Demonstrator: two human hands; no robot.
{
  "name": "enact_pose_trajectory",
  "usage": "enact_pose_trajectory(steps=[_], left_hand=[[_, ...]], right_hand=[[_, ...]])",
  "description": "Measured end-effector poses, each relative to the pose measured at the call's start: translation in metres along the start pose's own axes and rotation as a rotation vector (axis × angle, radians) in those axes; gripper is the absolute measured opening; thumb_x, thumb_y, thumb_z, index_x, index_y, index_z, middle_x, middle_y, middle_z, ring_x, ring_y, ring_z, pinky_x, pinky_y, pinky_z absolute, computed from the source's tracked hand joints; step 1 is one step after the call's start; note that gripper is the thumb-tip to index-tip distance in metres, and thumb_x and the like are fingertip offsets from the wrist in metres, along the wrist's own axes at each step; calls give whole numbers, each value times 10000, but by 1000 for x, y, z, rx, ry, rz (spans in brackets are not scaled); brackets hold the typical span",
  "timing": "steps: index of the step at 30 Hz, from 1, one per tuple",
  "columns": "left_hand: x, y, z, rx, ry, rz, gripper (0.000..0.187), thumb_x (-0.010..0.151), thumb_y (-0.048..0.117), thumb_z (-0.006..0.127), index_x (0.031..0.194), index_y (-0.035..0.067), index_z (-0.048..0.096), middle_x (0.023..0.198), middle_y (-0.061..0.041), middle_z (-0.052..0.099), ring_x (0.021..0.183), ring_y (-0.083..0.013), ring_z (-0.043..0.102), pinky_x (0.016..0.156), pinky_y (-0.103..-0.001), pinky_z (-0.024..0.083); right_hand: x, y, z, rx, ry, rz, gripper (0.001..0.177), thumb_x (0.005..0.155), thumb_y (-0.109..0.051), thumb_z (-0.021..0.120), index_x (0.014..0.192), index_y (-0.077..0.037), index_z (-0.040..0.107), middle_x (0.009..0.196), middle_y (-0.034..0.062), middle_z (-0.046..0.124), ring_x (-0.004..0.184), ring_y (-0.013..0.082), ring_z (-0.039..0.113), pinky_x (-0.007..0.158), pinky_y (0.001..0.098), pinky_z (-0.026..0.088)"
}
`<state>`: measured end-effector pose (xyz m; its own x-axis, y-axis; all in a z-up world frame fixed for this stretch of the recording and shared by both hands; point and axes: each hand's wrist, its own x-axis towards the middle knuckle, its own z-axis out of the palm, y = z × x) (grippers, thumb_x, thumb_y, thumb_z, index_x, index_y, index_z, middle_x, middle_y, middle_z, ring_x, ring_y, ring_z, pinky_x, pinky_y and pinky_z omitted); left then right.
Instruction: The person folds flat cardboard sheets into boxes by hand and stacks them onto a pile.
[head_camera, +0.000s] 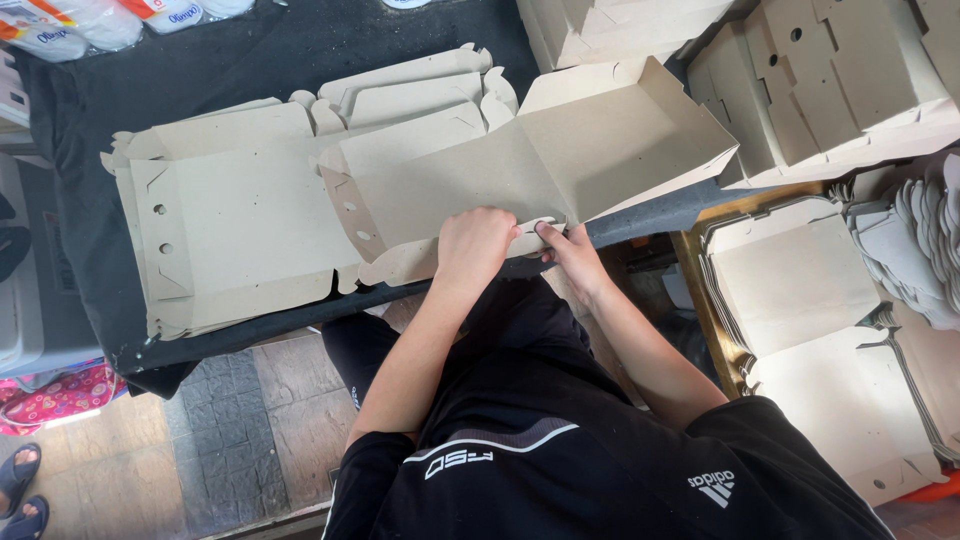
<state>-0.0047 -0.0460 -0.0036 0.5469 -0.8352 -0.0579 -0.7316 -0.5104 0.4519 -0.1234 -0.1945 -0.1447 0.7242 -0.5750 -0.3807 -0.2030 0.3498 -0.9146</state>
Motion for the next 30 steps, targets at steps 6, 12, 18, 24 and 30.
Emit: enact_pose_trajectory(steps=[6, 12, 18, 24, 30], left_hand=[[4, 0, 16, 62, 18, 103, 273, 848, 98, 645, 591, 105, 552, 579, -22, 546, 603, -280, 651, 606, -392, 546], [-1, 2, 13, 26, -19, 56, 249, 871, 128, 613, 623, 103, 601, 590, -45, 555, 606, -289, 632, 603, -415, 534], [7, 16, -6, -42, -22, -29, 240, 928, 208, 639, 710, 113, 674, 625, -67, 576, 678, -278, 670, 636, -409, 546], [58, -28, -2, -11, -31, -111, 227, 955, 300, 682, 1060, 103, 726, 898, -112, 698, 914, -329, 735, 797, -526, 581], [101, -80, 24, 75, -1, -275, 357, 925, 286, 738, 1200, 68, 672, 1119, -146, 640, 1051, -371, 700, 883, -599, 542]], right_hand=[[6, 10, -7, -67, -32, -2, 480, 949, -230, 744, 1310, -7, 520, 1028, 92, 627, 844, 172, 644, 629, 219, 553], [4, 15, -10, -33, -37, 22, 537, 963, -261, 726, 1368, 4, 492, 1095, 118, 620, 874, 201, 654, 664, 262, 561], [-24, -19, 3, 2, -89, 40, 546, 944, -243, 747, 1359, 9, 496, 1104, 97, 611, 943, 181, 637, 739, 265, 587], [-35, -17, -8, -67, -89, 60, 558, 968, -330, 734, 1366, -14, 503, 1148, 64, 568, 1045, 156, 566, 813, 227, 526], [-36, -13, -16, 25, -76, 129, 353, 1044, -363, 620, 1205, -58, 546, 1041, 47, 580, 873, 114, 602, 686, 185, 515]])
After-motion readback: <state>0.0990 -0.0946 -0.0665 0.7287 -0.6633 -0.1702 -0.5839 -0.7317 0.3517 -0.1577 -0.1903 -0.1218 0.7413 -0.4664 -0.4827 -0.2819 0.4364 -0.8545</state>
